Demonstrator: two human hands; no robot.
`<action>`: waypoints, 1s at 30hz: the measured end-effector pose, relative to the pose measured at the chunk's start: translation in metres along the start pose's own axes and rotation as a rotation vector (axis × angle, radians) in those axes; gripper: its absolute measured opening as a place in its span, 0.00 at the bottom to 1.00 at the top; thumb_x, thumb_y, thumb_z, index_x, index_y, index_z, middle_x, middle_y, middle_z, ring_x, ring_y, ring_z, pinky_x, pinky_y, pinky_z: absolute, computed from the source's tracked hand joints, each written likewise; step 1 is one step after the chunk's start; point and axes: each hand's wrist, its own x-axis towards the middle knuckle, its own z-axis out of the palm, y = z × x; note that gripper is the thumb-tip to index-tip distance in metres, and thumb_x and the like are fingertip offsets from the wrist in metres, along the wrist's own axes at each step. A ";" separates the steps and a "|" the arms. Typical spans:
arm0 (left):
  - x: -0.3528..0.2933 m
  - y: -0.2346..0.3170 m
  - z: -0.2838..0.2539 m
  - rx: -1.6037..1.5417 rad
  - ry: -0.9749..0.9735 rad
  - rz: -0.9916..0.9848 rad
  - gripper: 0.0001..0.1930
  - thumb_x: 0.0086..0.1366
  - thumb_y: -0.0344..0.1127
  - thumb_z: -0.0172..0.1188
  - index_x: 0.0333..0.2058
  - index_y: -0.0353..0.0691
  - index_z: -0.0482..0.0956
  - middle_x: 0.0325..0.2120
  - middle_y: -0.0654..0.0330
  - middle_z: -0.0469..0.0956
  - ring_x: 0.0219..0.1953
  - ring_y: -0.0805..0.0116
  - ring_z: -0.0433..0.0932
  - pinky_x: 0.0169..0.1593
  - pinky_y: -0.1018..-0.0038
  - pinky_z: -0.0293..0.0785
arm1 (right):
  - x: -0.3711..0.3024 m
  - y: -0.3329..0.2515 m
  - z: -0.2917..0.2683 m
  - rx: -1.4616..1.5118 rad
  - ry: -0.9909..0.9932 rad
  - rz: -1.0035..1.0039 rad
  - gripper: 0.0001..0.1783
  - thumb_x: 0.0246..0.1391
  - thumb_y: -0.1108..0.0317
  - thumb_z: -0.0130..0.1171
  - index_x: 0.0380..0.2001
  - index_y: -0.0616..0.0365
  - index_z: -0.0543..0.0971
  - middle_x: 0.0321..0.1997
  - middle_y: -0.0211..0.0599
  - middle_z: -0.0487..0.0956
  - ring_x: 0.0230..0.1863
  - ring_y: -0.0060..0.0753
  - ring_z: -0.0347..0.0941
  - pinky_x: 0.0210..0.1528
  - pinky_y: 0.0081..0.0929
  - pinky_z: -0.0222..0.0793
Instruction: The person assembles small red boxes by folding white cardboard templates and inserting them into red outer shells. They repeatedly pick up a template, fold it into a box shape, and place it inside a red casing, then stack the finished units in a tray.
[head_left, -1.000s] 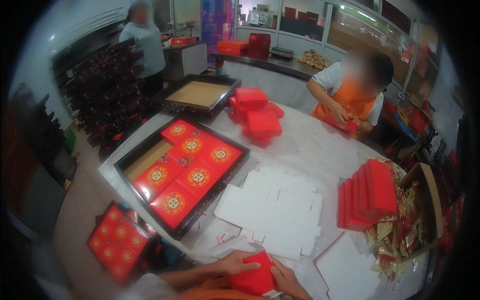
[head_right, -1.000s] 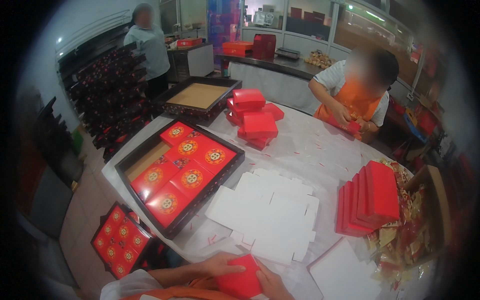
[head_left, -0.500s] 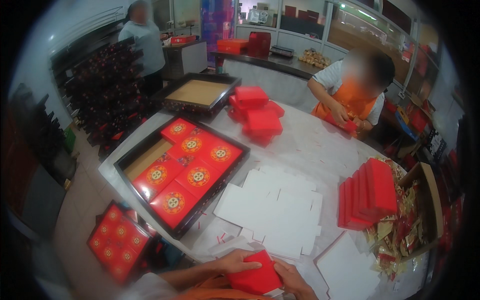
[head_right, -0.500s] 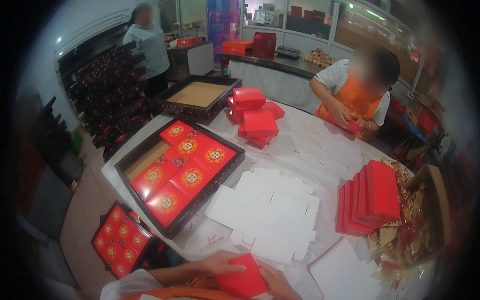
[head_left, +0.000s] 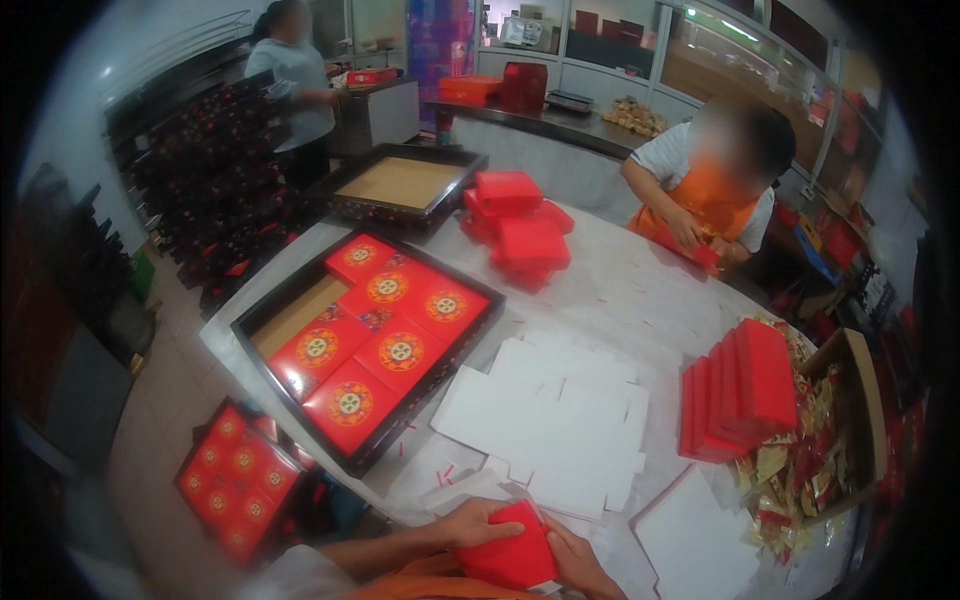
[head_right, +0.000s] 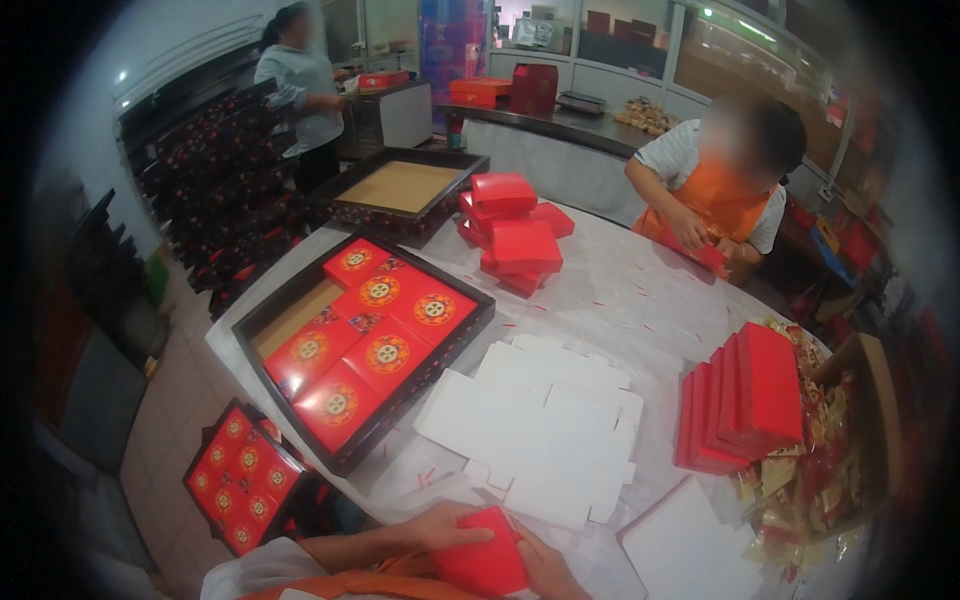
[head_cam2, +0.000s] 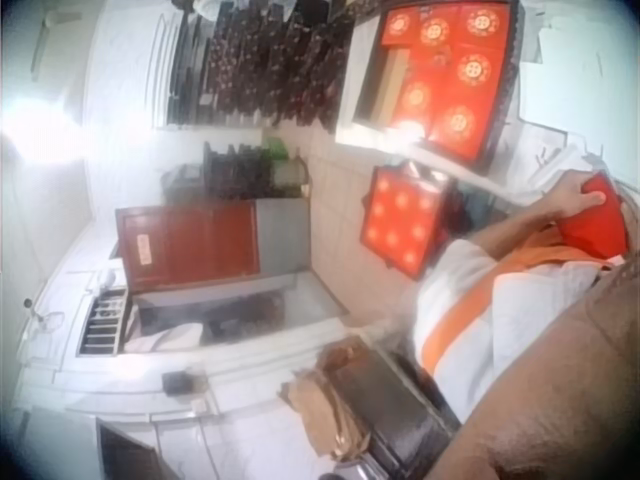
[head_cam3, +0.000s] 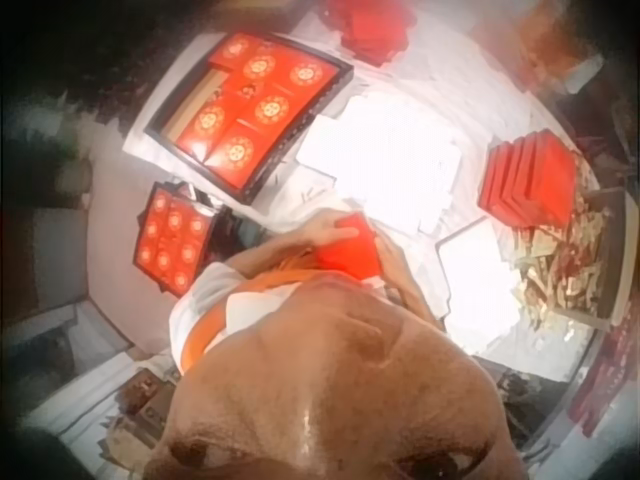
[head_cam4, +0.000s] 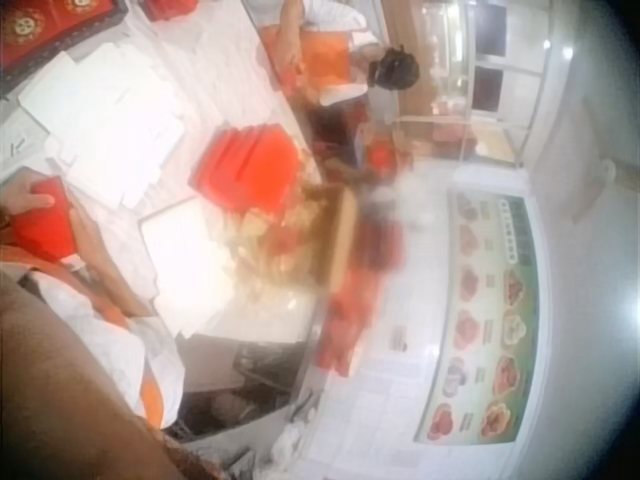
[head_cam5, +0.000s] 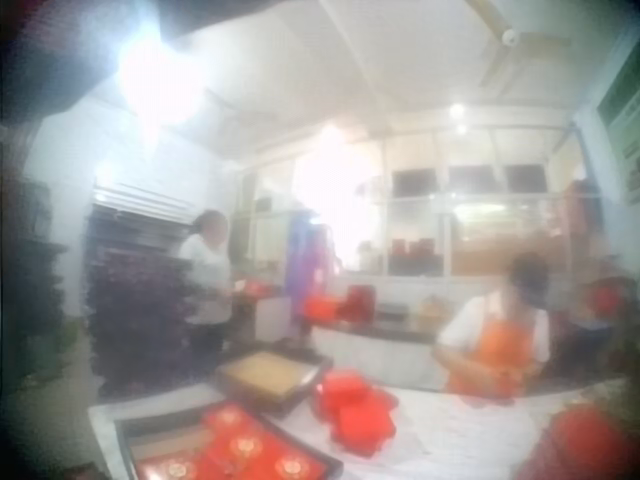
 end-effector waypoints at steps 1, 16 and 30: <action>-0.001 0.000 0.000 -0.003 0.002 -0.013 0.17 0.57 0.40 0.57 0.42 0.35 0.74 0.33 0.58 0.77 0.36 0.74 0.73 0.42 0.76 0.69 | -0.003 -0.006 0.002 0.100 -0.011 0.023 0.23 0.57 0.62 0.45 0.53 0.63 0.63 0.52 0.45 0.68 0.54 0.34 0.61 0.56 0.28 0.56; -0.001 0.000 0.000 0.022 -0.025 -0.006 0.18 0.56 0.41 0.58 0.41 0.34 0.74 0.34 0.56 0.77 0.37 0.72 0.73 0.43 0.75 0.69 | -0.003 0.009 -0.002 -0.107 -0.076 -0.162 0.24 0.59 0.60 0.40 0.56 0.61 0.61 0.57 0.44 0.64 0.59 0.35 0.57 0.60 0.27 0.51; -0.002 -0.002 0.001 0.029 -0.036 0.030 0.15 0.59 0.40 0.55 0.41 0.36 0.74 0.32 0.61 0.77 0.36 0.78 0.71 0.41 0.78 0.68 | -0.010 0.008 -0.001 -0.243 -0.150 -0.265 0.29 0.60 0.55 0.35 0.59 0.63 0.53 0.61 0.48 0.58 0.62 0.39 0.52 0.62 0.28 0.45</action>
